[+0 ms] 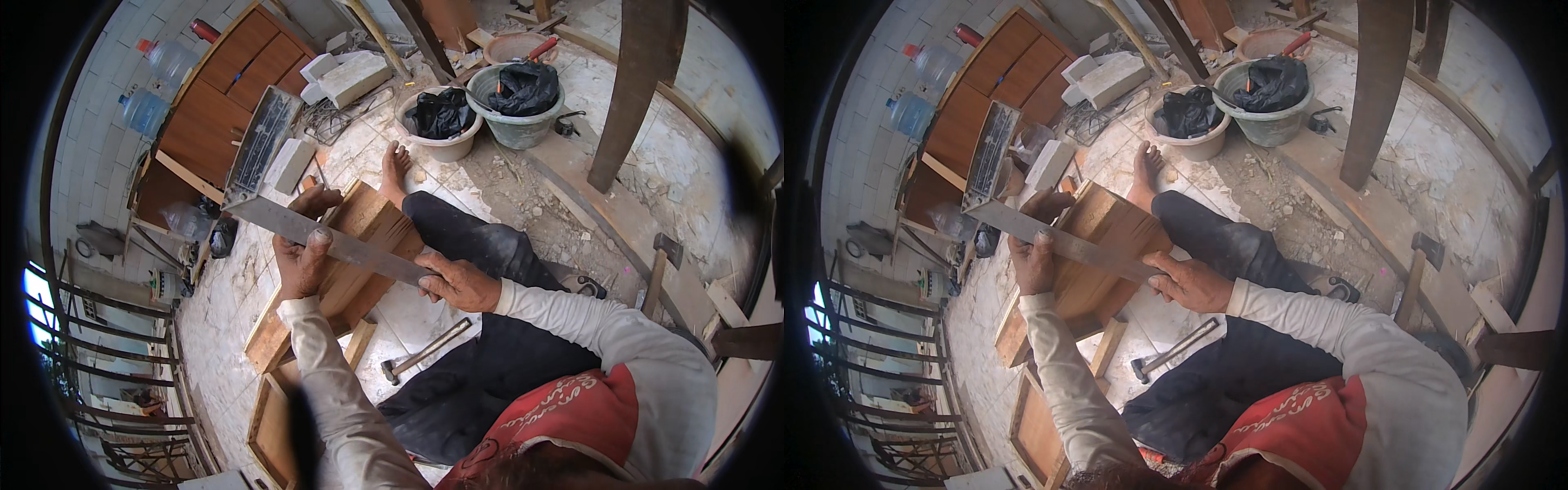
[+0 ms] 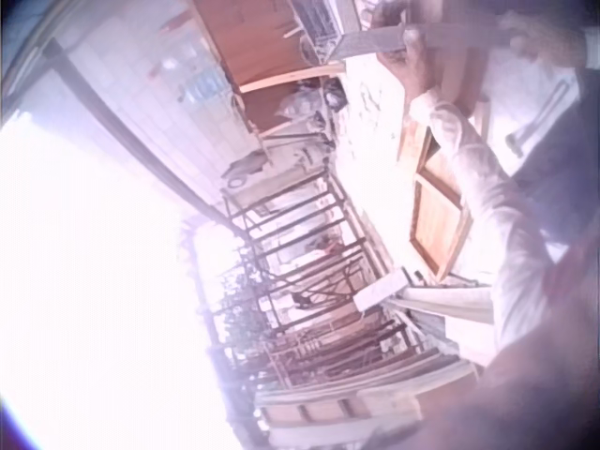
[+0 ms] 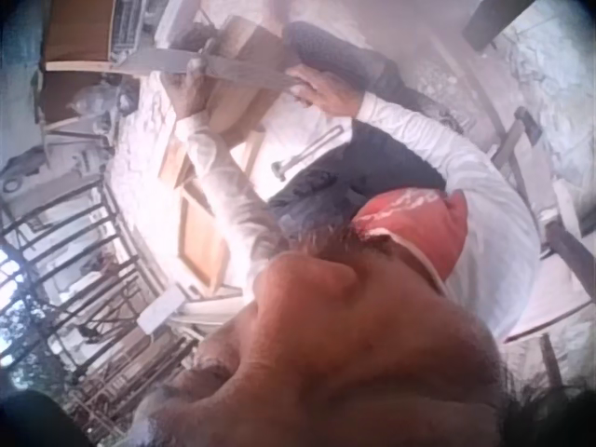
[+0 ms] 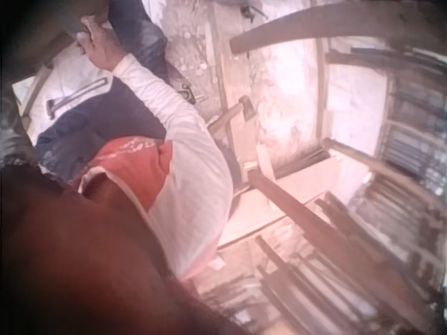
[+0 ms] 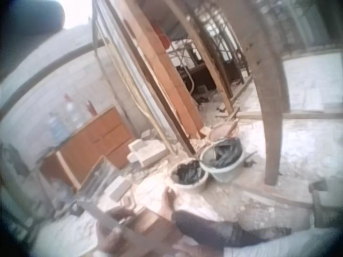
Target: The person builds a wooden frame by aligning wood pieces, hammering nails to join the segments, measuring and marking a section with a ruler and pencil, and cutting wood with a saw.
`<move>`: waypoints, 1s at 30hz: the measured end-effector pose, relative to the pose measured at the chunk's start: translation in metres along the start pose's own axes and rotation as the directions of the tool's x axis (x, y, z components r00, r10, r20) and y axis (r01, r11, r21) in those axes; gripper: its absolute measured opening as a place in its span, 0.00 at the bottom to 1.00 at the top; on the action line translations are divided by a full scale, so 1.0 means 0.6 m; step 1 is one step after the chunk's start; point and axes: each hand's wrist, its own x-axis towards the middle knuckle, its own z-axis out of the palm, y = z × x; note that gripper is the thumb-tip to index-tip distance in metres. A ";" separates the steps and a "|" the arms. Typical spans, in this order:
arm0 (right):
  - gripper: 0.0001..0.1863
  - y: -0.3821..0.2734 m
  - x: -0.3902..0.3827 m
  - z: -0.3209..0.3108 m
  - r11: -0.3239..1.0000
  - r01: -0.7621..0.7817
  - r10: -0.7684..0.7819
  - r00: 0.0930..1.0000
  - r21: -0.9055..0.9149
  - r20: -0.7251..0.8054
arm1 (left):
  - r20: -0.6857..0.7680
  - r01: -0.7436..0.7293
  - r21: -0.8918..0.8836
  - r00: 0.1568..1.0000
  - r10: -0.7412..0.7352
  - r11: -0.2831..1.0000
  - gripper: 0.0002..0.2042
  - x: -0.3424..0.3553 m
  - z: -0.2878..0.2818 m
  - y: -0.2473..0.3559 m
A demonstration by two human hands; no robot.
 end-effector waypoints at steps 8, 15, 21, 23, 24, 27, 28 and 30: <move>0.26 -0.110 0.018 -0.035 0.934 0.349 -0.351 0.857 -0.075 -0.377 | 0.044 0.103 -0.600 0.994 -0.095 0.793 0.22 -0.044 -0.020 -0.006; 0.30 -0.194 0.008 -0.112 0.650 0.187 -0.219 0.974 0.736 -0.054 | 0.351 0.362 -0.586 0.920 -0.175 0.725 0.20 -0.064 -0.028 0.009; 0.36 -0.155 0.063 0.008 0.941 0.154 -0.129 0.987 0.302 -0.099 | 0.261 0.060 -0.734 0.944 0.200 0.676 0.20 -0.046 -0.014 -0.007; 0.35 -0.141 0.059 0.062 0.867 0.318 -0.405 0.898 -0.384 -0.171 | 0.205 -0.068 -0.789 0.908 0.365 0.611 0.19 -0.030 -0.020 -0.018; 0.35 -0.138 0.063 0.085 0.871 0.410 -0.466 0.864 -0.272 -0.189 | 0.149 -0.105 -0.796 0.920 0.362 0.597 0.19 -0.026 -0.023 -0.021; 0.33 -0.140 0.062 0.114 0.933 0.304 -0.299 0.953 0.191 -0.059 | 0.077 -0.216 -0.805 0.886 0.457 0.553 0.23 -0.017 -0.030 -0.028; 0.32 -0.144 0.058 0.110 0.903 0.118 -0.176 0.979 0.413 0.104 | 0.057 -0.180 -0.788 0.931 0.361 0.589 0.25 -0.018 -0.031 -0.027; 0.30 -0.155 0.043 0.081 0.816 -0.014 -0.102 0.980 0.578 0.168 | 0.040 -0.077 -0.743 0.987 0.158 0.665 0.30 -0.018 -0.028 -0.025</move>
